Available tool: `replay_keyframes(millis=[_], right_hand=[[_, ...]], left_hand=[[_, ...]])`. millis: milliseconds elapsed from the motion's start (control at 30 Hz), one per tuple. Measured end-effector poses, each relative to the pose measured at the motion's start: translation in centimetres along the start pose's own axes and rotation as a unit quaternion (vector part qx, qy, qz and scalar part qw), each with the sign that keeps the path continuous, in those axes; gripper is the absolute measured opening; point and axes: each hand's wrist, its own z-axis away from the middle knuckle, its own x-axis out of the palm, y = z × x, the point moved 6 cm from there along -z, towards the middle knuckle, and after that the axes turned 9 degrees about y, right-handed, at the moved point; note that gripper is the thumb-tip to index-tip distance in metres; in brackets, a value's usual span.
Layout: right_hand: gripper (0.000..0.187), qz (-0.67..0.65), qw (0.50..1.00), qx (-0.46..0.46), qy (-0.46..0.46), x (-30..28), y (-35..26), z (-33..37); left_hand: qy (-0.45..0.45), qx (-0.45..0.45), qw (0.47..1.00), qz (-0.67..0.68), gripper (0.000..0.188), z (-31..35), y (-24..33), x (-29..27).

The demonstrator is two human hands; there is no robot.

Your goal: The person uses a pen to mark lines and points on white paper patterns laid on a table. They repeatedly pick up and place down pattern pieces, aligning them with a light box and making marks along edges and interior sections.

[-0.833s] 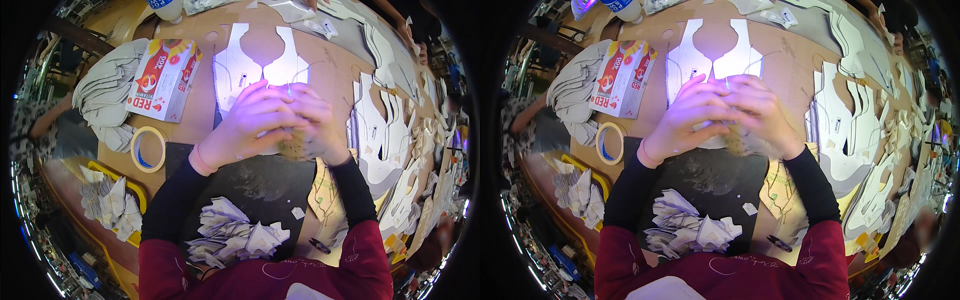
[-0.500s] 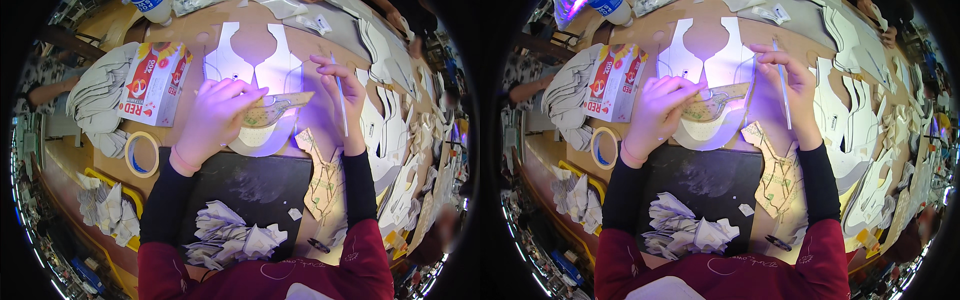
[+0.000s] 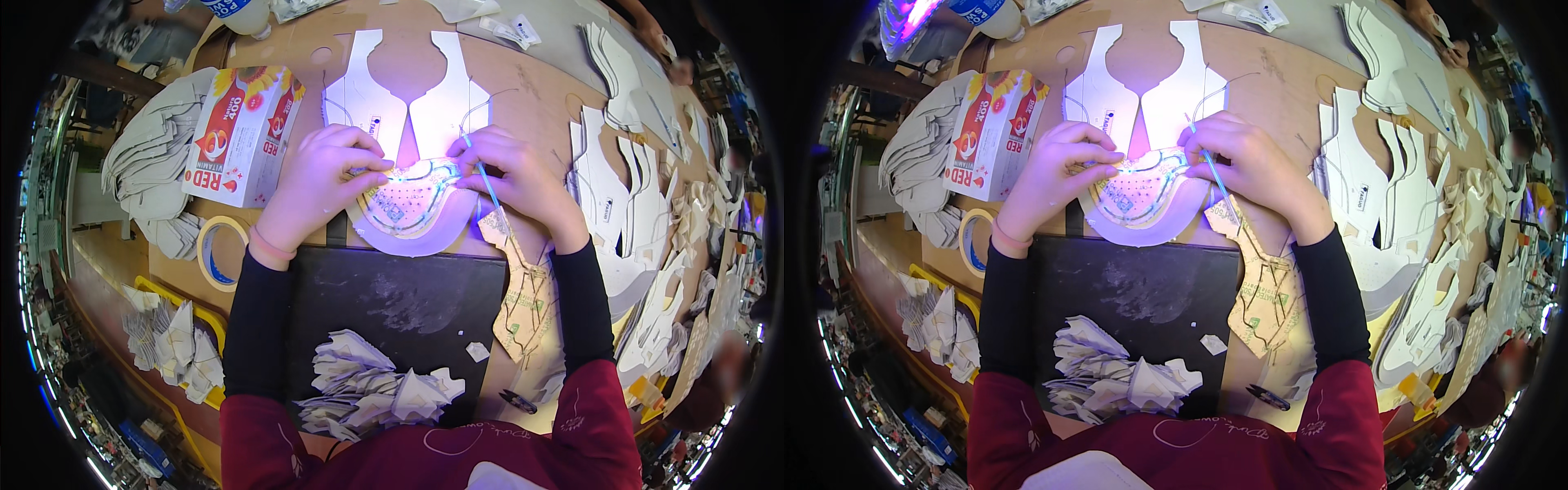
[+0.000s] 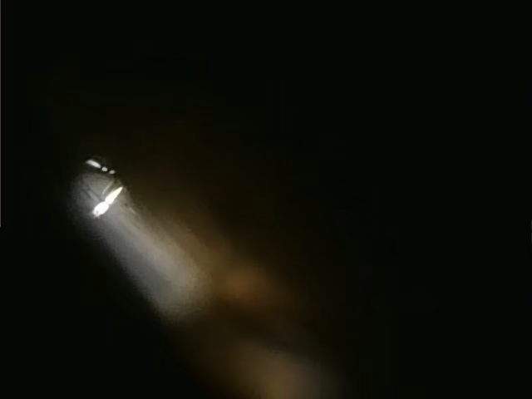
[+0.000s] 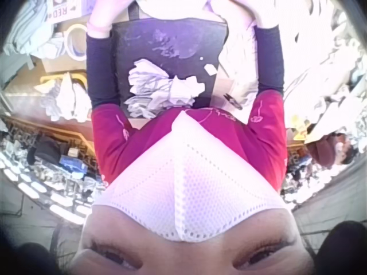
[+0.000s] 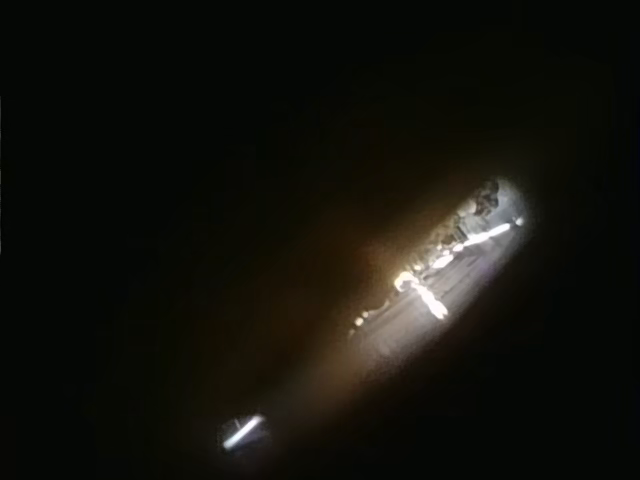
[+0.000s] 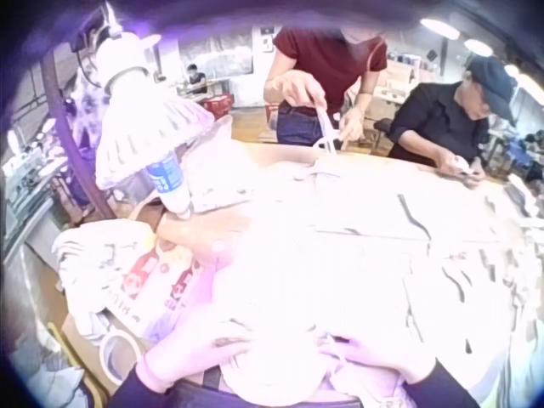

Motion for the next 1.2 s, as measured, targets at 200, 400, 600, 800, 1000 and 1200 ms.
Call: replay_keyframes(millis=[200,400,600,800,1000,1200], right_hand=[[0.018,-0.03,0.999,0.001,-0.026,-1.2,-1.0,0.2],[0.018,-0.012,0.998,-0.005,-0.058,-0.8,-0.7,0.4],[0.02,0.006,0.999,-0.018,-0.033,-0.8,-0.7,0.7],[0.022,-0.014,0.999,-0.03,-0.026,-0.6,-0.3,0.7],[0.025,-0.031,0.999,0.013,-0.02,-0.7,0.0,0.7],[0.017,-0.037,0.998,-0.041,-0.01,-0.7,-0.1,0.8]], left_hand=[[-0.041,0.002,0.999,0.029,0.017,0.3,0.6,-0.2],[-0.03,-0.019,0.999,-0.01,0.017,1.2,3.0,-0.2],[-0.069,-0.061,0.995,-0.045,0.033,1.6,4.0,0.0],[-0.068,-0.024,0.99,-0.118,0.051,1.6,5.0,-0.1],[-0.109,-0.052,0.99,-0.073,0.057,1.8,4.2,-0.1],[-0.131,-0.036,0.989,-0.063,0.052,2.2,4.0,-0.7]])
